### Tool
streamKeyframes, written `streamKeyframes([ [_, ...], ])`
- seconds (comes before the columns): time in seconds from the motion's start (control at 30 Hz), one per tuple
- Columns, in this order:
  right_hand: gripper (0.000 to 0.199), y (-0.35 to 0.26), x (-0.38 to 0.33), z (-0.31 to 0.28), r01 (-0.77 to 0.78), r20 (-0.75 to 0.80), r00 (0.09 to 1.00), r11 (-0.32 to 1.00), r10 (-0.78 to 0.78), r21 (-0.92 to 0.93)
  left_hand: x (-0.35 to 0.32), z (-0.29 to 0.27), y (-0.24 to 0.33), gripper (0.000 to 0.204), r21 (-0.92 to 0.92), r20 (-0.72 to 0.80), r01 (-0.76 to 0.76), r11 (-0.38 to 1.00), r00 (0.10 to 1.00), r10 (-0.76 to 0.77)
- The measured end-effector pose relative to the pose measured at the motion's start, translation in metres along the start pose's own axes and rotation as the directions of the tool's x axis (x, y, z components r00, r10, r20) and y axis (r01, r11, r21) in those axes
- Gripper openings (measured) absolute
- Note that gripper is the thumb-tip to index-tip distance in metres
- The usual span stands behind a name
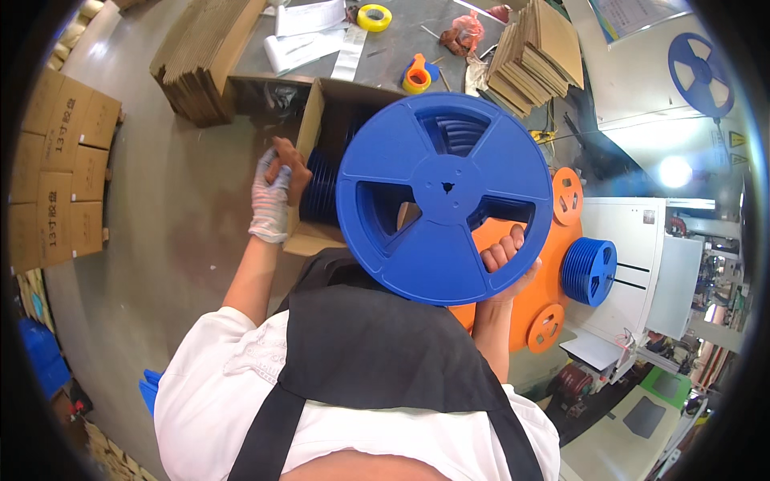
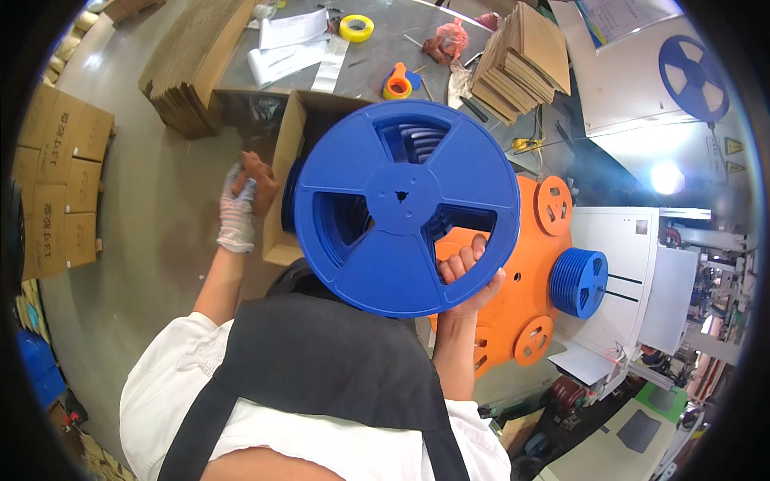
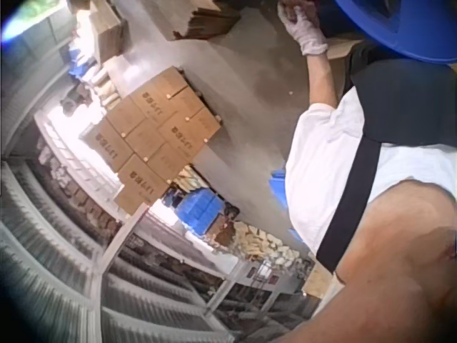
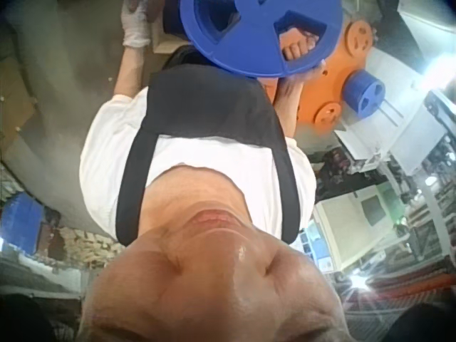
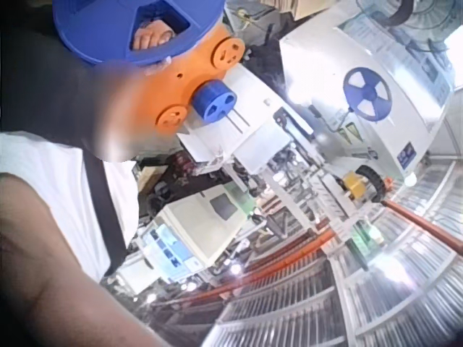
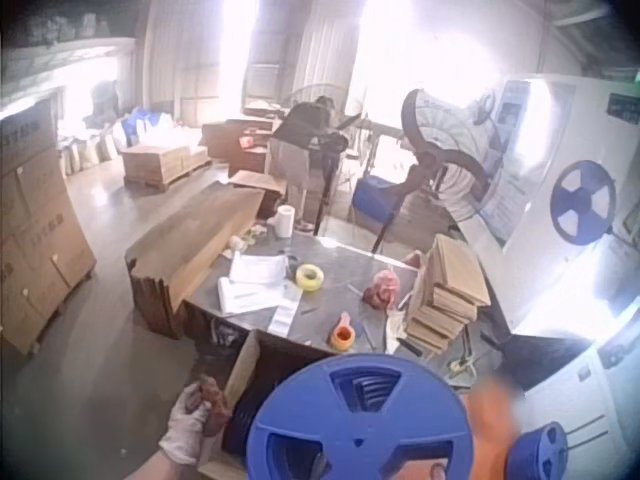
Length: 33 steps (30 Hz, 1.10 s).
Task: The person wipes blue reels with a cloth and places them into a cardboard box and onto a rotating stand.
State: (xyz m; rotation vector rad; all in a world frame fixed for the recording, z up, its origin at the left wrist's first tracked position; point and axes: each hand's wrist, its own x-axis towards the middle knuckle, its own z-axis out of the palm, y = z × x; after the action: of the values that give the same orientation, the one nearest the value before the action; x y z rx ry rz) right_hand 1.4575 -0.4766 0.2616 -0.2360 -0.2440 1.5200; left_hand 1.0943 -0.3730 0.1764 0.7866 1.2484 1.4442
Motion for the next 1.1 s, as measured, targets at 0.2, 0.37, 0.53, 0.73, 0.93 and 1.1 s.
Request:
streamKeyframes([
  [0.2, 0.034, 0.050, 0.000, 0.028, -0.117, 0.026, 0.993, 0.993, 0.117, 0.014, 0.006, -0.007, 0.050, 0.038, 0.319, 0.047, -0.345, 0.883, 0.936, 0.349],
  [0.37, 0.032, 0.066, 0.003, 0.031, -0.228, -0.044, 0.973, 0.973, 0.228, -0.015, -0.033, 0.087, 0.068, 0.037, 0.506, 0.624, -0.649, 0.567, 0.730, 0.278],
  [0.53, 0.036, 0.060, -0.001, 0.043, -0.267, -0.099, 0.962, 0.952, 0.254, -0.152, -0.066, 0.112, 0.063, 0.044, 0.137, 0.832, -0.862, 0.488, 0.367, 0.415],
  [0.73, 0.032, 0.044, -0.013, 0.040, -0.216, -0.187, 0.965, 0.962, 0.184, -0.169, -0.016, 0.030, -0.028, 0.044, 0.515, 0.733, -0.706, 0.486, 0.657, 0.179],
  [0.93, 0.035, 0.026, -0.024, 0.019, -0.037, -0.186, 0.982, 0.995, 0.019, -0.096, -0.012, -0.017, -0.023, 0.045, 0.587, 0.520, -0.547, 0.597, 0.820, 0.240],
  [1.1, 0.035, 0.024, -0.010, 0.022, -0.031, -0.165, 0.986, 0.993, 0.011, -0.116, -0.040, 0.012, 0.046, 0.067, 0.471, 0.877, -0.782, 0.408, 0.463, -0.127],
])
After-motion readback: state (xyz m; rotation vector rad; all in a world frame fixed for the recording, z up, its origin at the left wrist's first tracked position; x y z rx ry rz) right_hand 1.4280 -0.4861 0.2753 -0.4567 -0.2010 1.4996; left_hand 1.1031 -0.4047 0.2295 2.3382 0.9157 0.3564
